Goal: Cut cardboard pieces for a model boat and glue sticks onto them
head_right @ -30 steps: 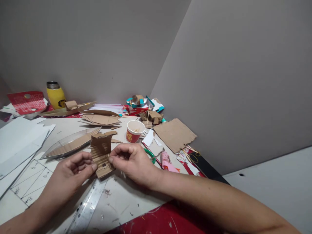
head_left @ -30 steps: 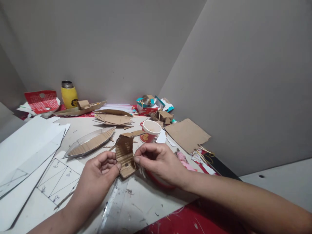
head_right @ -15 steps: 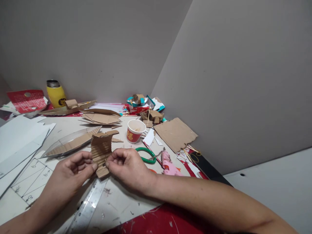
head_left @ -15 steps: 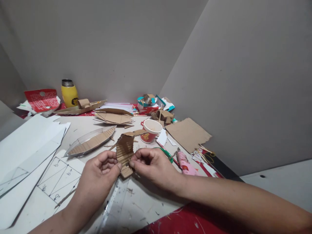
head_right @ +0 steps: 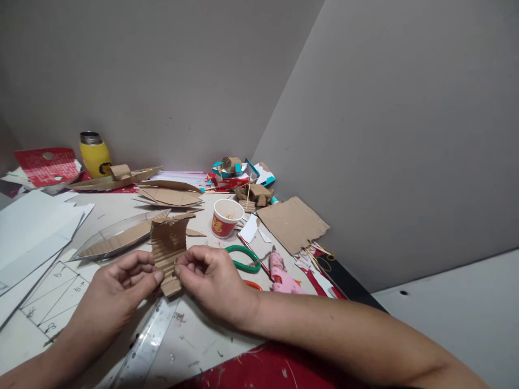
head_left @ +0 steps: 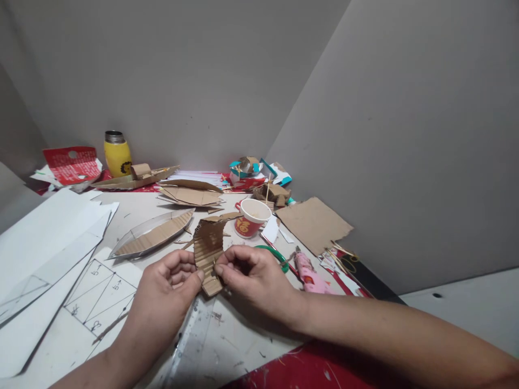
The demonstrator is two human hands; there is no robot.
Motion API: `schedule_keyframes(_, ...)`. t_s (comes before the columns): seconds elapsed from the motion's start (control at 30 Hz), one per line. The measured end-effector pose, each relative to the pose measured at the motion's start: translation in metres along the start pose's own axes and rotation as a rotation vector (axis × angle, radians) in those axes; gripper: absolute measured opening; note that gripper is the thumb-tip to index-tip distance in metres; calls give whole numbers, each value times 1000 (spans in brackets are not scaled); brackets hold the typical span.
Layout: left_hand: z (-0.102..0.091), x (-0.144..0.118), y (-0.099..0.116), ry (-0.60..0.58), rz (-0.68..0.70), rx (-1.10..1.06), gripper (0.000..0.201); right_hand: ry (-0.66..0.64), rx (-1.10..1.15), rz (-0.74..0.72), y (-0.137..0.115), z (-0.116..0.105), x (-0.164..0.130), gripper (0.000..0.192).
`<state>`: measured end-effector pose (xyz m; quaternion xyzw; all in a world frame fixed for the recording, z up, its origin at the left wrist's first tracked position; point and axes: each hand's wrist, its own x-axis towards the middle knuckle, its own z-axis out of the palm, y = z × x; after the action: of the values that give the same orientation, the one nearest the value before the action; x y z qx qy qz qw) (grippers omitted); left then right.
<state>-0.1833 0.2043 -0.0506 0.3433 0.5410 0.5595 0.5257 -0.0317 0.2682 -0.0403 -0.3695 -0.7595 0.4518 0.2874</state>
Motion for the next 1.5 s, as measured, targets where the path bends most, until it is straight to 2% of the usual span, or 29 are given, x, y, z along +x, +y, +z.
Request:
schedule_keyframes(0.27,0,-1,-2,-5,-23,-104,20,21,-148,-145,2,0,-3,11)
schedule_keyframes(0.43,-1,-1,-1,-26,-23,-107,17,-1,-178,-180,2,-1,-3,10)
schedule_keyframes(0.63,-2,-2,-2,-39,3,-61,17,-28,-70,-128,3,-1,-2,12)
schedule_keyframes(0.8,0,-4,1,-4,80,-54,15,21,-76,-75,-3,-8,2,21)
schedule_keyframes(0.9,0,-4,1,-8,86,-40,14,28,26,-23,-5,-11,7,33)
schedule_keyframes(0.97,0,-4,1,-14,87,-22,14,-33,190,43,-3,-12,10,41)
schedule_keyframes(1.03,0,-3,-1,-7,88,-2,14,-147,391,135,0,-12,14,44)
schedule_keyframes(1.13,-1,-3,-2,6,93,22,15,-292,574,251,3,-13,17,37)
schedule_keyframes(1.3,-2,-1,0,-5,66,38,20,-324,647,287,5,-13,20,33)
schedule_keyframes(1.5,-2,3,-1,-94,44,-13,34,-399,642,315,7,-10,21,30)
